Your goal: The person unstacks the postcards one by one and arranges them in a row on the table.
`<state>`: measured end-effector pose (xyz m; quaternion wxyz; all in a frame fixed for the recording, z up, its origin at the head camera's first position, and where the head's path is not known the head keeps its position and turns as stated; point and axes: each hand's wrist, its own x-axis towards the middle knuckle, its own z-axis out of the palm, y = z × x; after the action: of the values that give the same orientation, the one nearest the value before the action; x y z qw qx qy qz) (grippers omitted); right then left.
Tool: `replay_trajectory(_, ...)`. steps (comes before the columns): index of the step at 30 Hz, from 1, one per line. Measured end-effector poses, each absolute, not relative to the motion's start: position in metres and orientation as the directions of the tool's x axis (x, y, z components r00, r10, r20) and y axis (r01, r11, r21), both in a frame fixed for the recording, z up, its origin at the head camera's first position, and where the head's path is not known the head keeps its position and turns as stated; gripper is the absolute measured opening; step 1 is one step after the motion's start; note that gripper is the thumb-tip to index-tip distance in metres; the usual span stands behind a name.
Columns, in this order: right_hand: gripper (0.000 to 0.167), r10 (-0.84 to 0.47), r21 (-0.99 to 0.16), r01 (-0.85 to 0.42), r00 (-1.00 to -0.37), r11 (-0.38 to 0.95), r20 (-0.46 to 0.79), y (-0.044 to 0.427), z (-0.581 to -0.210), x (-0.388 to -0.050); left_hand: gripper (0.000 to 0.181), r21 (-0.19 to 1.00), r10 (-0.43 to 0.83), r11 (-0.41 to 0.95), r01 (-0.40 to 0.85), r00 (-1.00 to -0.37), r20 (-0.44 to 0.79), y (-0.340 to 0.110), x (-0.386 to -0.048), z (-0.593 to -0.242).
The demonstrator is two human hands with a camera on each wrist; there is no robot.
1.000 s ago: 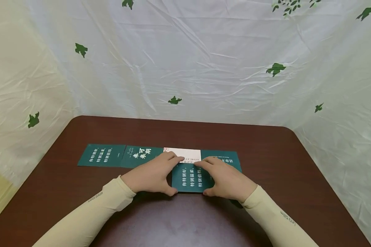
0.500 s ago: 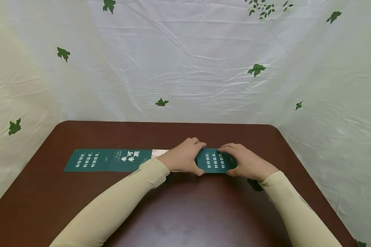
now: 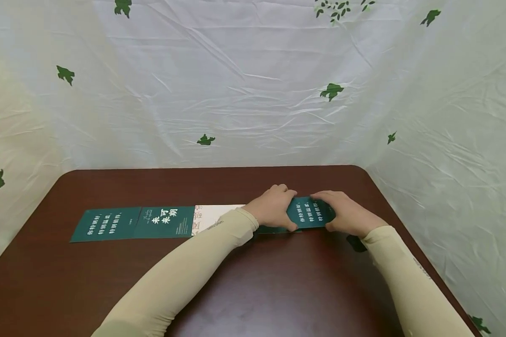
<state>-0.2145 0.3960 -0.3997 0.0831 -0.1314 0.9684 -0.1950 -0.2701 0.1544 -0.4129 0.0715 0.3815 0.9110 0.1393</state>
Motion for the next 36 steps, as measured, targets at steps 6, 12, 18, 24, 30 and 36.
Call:
replay_trajectory(6,0.089,-0.253,-0.413,-0.179,-0.958,0.893,-0.132,0.412,-0.402,-0.213,0.095,0.285,0.724,0.662,0.693,-0.69,-0.003,0.177,-0.272,-0.415)
replay_trajectory(12,0.091,-0.216,-0.426,-0.137,-0.966,0.894,-0.144,0.418,-0.404,-0.208,0.095,0.27,0.727,0.662,0.699,-0.687,-0.002,0.188,-0.272,-0.42)
replay_trajectory(18,0.092,-0.201,-0.432,-0.115,-0.967,0.894,-0.158,0.42,-0.411,-0.206,0.098,0.273,0.727,0.662,0.698,-0.687,-0.007,0.191,-0.27,-0.426)
replay_trajectory(24,0.091,-0.192,-0.428,-0.102,-0.966,0.898,-0.172,0.418,-0.412,-0.204,0.114,0.331,0.713,0.663,0.672,-0.701,-0.005,0.189,-0.269,-0.428)
replay_trajectory(30,0.092,-0.207,-0.411,-0.119,-0.962,0.904,-0.176,0.416,-0.413,-0.206,0.114,0.336,0.706,0.67,0.662,-0.708,-0.012,0.185,-0.268,-0.431)
replay_trajectory(36,0.094,-0.206,-0.401,-0.118,-0.961,0.908,-0.183,0.415,-0.416,-0.206,0.112,0.311,0.704,0.678,0.666,-0.71,-0.014,0.185,-0.266,-0.433)
